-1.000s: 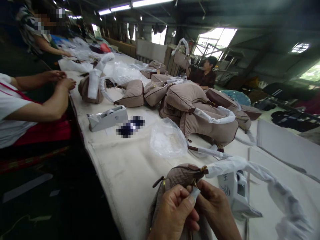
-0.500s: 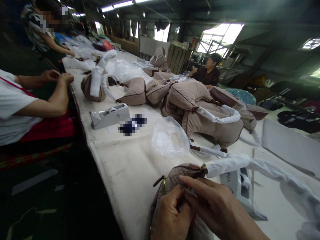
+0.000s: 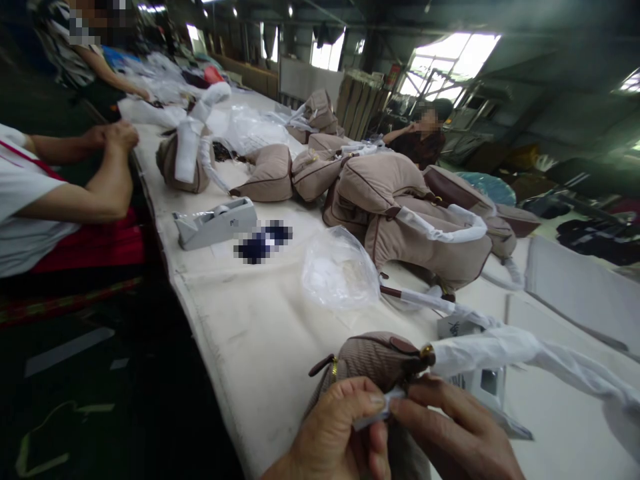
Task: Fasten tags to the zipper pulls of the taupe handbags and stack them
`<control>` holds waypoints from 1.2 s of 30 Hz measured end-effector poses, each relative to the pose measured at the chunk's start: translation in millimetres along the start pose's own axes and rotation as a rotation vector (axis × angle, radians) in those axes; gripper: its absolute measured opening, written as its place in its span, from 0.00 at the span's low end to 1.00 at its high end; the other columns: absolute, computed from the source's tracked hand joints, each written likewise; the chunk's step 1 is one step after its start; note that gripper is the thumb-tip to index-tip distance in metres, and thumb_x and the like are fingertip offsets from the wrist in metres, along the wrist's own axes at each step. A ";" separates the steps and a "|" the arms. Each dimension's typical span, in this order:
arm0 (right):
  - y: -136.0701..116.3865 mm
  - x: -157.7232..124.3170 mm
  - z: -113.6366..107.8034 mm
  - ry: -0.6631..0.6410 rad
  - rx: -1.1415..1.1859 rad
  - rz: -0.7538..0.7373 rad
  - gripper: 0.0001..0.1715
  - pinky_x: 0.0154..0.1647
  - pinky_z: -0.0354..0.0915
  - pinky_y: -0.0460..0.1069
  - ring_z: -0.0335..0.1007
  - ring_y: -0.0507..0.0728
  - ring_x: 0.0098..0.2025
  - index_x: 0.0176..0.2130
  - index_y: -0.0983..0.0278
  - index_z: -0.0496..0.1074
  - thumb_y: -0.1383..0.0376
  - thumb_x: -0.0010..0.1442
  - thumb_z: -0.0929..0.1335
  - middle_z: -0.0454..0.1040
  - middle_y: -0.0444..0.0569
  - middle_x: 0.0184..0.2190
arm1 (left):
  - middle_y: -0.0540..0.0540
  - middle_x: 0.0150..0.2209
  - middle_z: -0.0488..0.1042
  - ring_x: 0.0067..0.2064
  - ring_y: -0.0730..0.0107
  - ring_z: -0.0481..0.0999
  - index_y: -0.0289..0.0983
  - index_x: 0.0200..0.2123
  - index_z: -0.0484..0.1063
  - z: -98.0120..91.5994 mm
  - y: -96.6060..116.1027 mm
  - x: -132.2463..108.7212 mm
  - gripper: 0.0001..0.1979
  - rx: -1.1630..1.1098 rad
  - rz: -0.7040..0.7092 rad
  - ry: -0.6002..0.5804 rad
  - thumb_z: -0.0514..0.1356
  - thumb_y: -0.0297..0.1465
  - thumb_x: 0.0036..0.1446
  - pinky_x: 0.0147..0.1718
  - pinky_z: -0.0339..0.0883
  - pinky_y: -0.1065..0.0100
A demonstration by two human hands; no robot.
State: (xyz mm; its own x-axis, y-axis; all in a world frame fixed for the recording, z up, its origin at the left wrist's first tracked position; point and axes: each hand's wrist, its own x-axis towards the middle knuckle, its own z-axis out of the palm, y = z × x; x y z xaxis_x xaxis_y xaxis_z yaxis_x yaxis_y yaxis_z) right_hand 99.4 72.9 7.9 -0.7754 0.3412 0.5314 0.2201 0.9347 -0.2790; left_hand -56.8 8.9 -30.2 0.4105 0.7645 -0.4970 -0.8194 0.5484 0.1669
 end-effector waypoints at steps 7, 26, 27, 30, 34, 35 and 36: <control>16.1 -34.7 20.7 -0.089 -0.278 -0.144 0.17 0.47 0.62 0.54 0.69 0.59 0.46 0.50 0.66 0.71 0.69 0.65 0.60 0.75 0.52 0.38 | 0.56 0.11 0.63 0.10 0.82 0.59 0.35 0.18 0.65 -8.8 8.4 6.5 0.09 -0.118 -0.178 -0.121 0.63 0.29 0.42 0.11 0.51 0.75; 12.5 -10.7 13.1 -0.180 -0.299 -0.207 0.19 0.38 0.66 0.50 0.71 0.57 0.40 0.50 0.71 0.68 0.68 0.67 0.55 0.76 0.55 0.37 | 0.55 0.12 0.63 0.12 0.81 0.61 0.36 0.22 0.66 -16.8 -3.2 4.5 0.11 -0.047 -0.151 -0.075 0.65 0.34 0.41 0.13 0.50 0.77; 13.0 -14.3 16.0 -0.165 -0.279 -0.182 0.19 0.38 0.67 0.50 0.71 0.57 0.40 0.51 0.71 0.67 0.68 0.67 0.56 0.75 0.55 0.37 | 0.56 0.11 0.63 0.12 0.82 0.61 0.36 0.22 0.66 -16.3 -3.2 3.4 0.11 -0.043 -0.129 -0.052 0.65 0.35 0.41 0.12 0.50 0.78; 13.0 -23.5 19.2 -0.110 -0.190 -0.034 0.24 0.36 0.68 0.48 0.71 0.56 0.37 0.60 0.68 0.59 0.69 0.65 0.60 0.74 0.53 0.35 | 0.56 0.11 0.63 0.11 0.83 0.58 0.36 0.22 0.66 -12.9 -2.5 -0.4 0.13 -0.001 -0.040 -0.045 0.66 0.36 0.39 0.11 0.49 0.80; 8.5 -19.5 11.8 -0.097 -0.119 0.050 0.29 0.31 0.68 0.45 0.71 0.53 0.32 0.62 0.65 0.54 0.72 0.63 0.62 0.73 0.51 0.32 | 0.56 0.10 0.63 0.09 0.82 0.55 0.37 0.21 0.65 -9.2 -5.6 0.5 0.15 0.060 0.029 -0.055 0.67 0.38 0.38 0.09 0.52 0.78; 7.0 -15.5 10.0 -0.129 -0.113 0.023 0.26 0.29 0.67 0.45 0.71 0.53 0.31 0.60 0.65 0.57 0.72 0.64 0.61 0.73 0.50 0.30 | 0.56 0.10 0.63 0.09 0.81 0.55 0.37 0.22 0.64 -8.9 -8.0 1.8 0.16 0.071 0.035 -0.047 0.67 0.39 0.37 0.09 0.52 0.78; 5.9 -11.6 8.7 -0.159 -0.119 -0.015 0.22 0.28 0.66 0.45 0.70 0.53 0.30 0.58 0.65 0.61 0.71 0.64 0.60 0.73 0.49 0.29 | 0.56 0.10 0.63 0.09 0.81 0.56 0.38 0.22 0.64 -8.9 -11.0 3.1 0.17 0.077 0.039 -0.037 0.67 0.40 0.37 0.08 0.52 0.78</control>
State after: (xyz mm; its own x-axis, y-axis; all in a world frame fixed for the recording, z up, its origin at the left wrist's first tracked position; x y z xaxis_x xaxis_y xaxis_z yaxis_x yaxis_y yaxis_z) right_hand 104.5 73.5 -6.8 -0.8609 0.3159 0.3988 0.2691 0.9480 -0.1700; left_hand -50.1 2.2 -41.1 0.3950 0.7968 -0.4573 -0.8020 0.5418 0.2513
